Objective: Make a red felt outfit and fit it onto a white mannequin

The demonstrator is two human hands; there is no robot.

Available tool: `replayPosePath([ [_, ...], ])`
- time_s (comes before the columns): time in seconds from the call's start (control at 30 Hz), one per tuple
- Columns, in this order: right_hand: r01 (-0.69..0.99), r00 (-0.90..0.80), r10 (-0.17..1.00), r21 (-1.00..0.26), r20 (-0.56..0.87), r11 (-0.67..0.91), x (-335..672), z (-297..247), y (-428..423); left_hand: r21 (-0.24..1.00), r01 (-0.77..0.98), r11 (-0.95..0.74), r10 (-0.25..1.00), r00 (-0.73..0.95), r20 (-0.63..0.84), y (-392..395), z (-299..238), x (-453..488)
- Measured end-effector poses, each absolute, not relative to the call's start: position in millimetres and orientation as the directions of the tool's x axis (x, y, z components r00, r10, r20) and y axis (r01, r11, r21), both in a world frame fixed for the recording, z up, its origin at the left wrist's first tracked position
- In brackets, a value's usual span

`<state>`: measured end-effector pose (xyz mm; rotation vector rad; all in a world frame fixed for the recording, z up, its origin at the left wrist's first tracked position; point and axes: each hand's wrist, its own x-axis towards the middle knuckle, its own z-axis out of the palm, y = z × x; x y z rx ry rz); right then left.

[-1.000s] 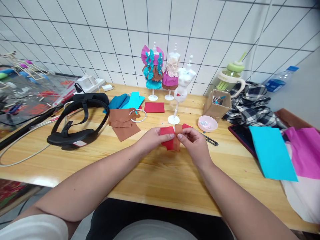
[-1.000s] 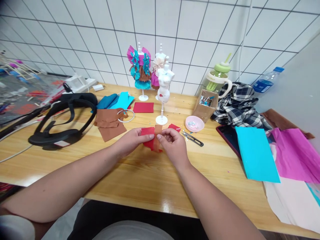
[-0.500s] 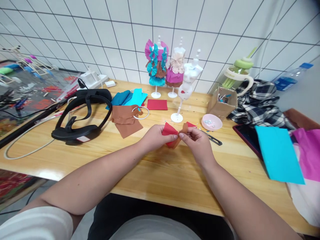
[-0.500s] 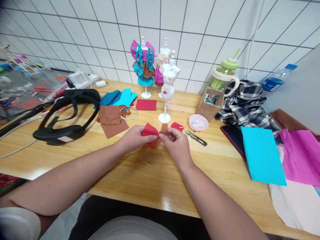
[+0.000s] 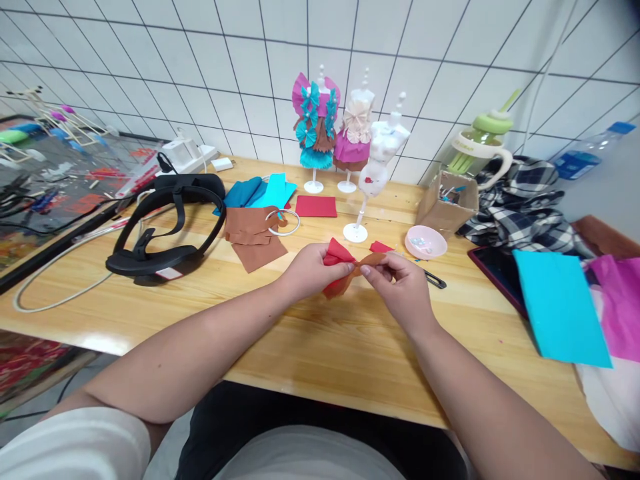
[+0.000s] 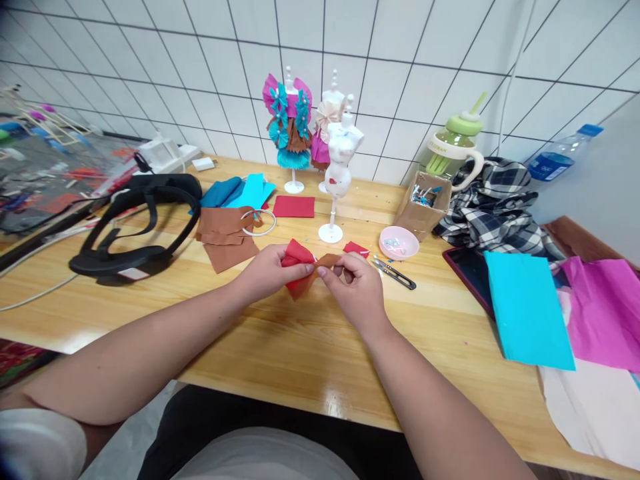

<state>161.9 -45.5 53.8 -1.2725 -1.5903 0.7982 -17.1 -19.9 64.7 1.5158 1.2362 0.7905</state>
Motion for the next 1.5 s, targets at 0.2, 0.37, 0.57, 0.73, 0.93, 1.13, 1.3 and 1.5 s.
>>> replayPosePath([
  [0.2,0.395,-0.098,0.981,-0.898,0.170,0.195,161,55,-45,0.932,0.358,-0.060,0.947,0.317,-0.060,-22,63,-16],
  [0.37,0.276,-0.049,0.994,-0.956,0.093,0.103,160,48,-43,0.914,0.378,-0.149,0.935,0.354,0.006,-22,61,-16],
  [0.57,0.145,-0.047,0.997,-0.987,0.066,0.072,158,44,-42,0.927,0.352,-0.131,0.941,0.339,0.004,-22,61,-16],
  [0.73,0.062,-0.045,0.997,-0.996,0.068,0.071,157,43,-42,0.940,0.308,-0.143,0.930,0.368,0.021,-23,60,-15],
  [0.93,0.006,-0.044,0.999,-1.000,0.017,0.017,158,47,-41,0.930,0.331,-0.163,0.924,0.381,0.026,-21,62,-19],
  [1.13,-0.097,-0.029,1.000,-0.995,0.002,-0.001,157,46,-41,0.922,0.347,-0.173,0.907,0.422,0.011,-19,64,-21],
  [1.3,-0.104,-0.057,0.998,-0.995,0.010,0.004,158,43,-42,0.956,0.262,-0.134,0.914,0.406,0.017,-19,62,-19],
  [1.5,-0.192,-0.227,0.973,-0.977,-0.043,-0.088,163,49,-42,0.980,0.197,-0.031,0.895,0.441,-0.061,-18,67,-22],
])
